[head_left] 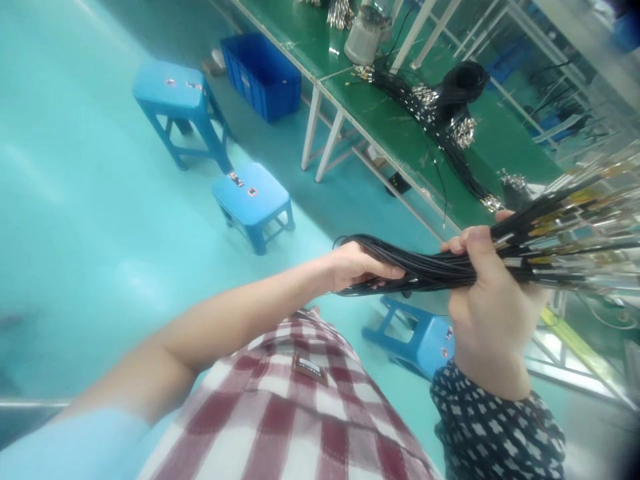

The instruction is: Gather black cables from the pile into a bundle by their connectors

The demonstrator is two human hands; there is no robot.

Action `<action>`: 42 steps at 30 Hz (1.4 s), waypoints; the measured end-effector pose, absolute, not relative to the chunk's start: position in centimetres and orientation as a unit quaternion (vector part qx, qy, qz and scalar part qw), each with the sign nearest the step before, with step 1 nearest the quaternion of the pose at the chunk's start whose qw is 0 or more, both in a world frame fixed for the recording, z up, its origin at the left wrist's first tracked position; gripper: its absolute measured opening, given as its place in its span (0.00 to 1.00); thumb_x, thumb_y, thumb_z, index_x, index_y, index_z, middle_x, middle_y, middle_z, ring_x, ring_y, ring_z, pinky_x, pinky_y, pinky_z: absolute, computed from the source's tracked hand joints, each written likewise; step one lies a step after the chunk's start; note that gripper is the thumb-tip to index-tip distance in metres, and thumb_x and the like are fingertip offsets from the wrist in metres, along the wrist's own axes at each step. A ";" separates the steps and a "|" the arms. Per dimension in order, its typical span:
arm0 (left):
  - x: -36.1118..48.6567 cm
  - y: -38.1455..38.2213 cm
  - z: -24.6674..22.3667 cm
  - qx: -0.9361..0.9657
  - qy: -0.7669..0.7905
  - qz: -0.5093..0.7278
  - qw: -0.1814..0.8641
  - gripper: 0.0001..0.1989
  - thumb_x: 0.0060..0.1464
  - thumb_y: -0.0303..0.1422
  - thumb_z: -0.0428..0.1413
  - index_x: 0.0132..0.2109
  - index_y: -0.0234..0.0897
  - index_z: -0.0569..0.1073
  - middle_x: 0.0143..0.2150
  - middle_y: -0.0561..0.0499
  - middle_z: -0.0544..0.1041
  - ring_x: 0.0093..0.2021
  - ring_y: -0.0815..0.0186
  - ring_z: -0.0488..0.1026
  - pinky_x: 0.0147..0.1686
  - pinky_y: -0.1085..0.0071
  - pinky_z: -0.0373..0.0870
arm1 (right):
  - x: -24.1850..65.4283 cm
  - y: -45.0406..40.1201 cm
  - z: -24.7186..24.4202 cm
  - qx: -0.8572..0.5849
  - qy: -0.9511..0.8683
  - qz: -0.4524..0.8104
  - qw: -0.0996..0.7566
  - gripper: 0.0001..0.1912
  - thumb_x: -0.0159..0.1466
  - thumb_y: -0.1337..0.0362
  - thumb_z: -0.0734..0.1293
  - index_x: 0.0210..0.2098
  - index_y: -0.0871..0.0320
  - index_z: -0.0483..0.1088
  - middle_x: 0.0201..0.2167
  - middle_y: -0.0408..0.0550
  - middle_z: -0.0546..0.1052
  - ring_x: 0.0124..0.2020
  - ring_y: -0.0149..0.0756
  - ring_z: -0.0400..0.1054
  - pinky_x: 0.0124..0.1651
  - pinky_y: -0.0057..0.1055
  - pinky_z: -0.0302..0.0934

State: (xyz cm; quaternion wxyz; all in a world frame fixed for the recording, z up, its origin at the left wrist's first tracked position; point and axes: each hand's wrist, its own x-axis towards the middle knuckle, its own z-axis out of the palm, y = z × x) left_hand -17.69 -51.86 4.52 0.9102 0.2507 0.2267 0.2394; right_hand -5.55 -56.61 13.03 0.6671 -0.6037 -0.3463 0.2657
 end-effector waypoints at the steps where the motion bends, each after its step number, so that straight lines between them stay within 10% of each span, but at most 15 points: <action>1: -17.9 -51.5 4.5 0.264 0.217 0.208 0.917 0.14 0.30 0.26 0.72 0.29 0.30 0.80 0.25 0.49 0.77 0.25 0.70 0.71 0.25 0.73 0.67 | -5.6 -56.7 13.1 -0.597 -0.342 0.271 0.673 0.19 0.51 0.66 0.76 0.41 0.53 0.70 0.32 0.39 0.67 0.28 0.27 0.64 0.41 0.36 0.69; 11: -19.2 -50.0 4.4 0.362 0.168 0.162 0.902 0.11 0.34 0.23 0.68 0.31 0.31 0.80 0.28 0.48 0.77 0.25 0.70 0.69 0.24 0.72 0.64 | -5.0 -56.9 13.4 -0.564 -0.380 0.278 0.679 0.15 0.55 0.69 0.74 0.41 0.54 0.72 0.29 0.39 0.68 0.29 0.28 0.64 0.41 0.37 0.68; 18: -17.2 -53.6 5.8 0.328 0.205 0.333 0.860 0.17 0.33 0.27 0.70 0.36 0.33 0.81 0.35 0.48 0.81 0.38 0.62 0.76 0.45 0.64 0.72 | -5.7 -56.1 13.4 -0.540 -0.358 0.265 0.714 0.14 0.54 0.69 0.74 0.39 0.55 0.72 0.25 0.37 0.67 0.26 0.27 0.63 0.38 0.35 0.69; 42: -15.6 -57.3 4.1 0.369 0.319 0.502 0.714 0.06 0.45 0.29 0.63 0.33 0.33 0.76 0.31 0.48 0.79 0.34 0.64 0.75 0.35 0.68 0.73 | -6.3 -54.6 13.4 -0.527 -0.364 0.225 0.734 0.12 0.55 0.69 0.72 0.37 0.54 0.69 0.28 0.35 0.67 0.25 0.24 0.65 0.35 0.34 0.70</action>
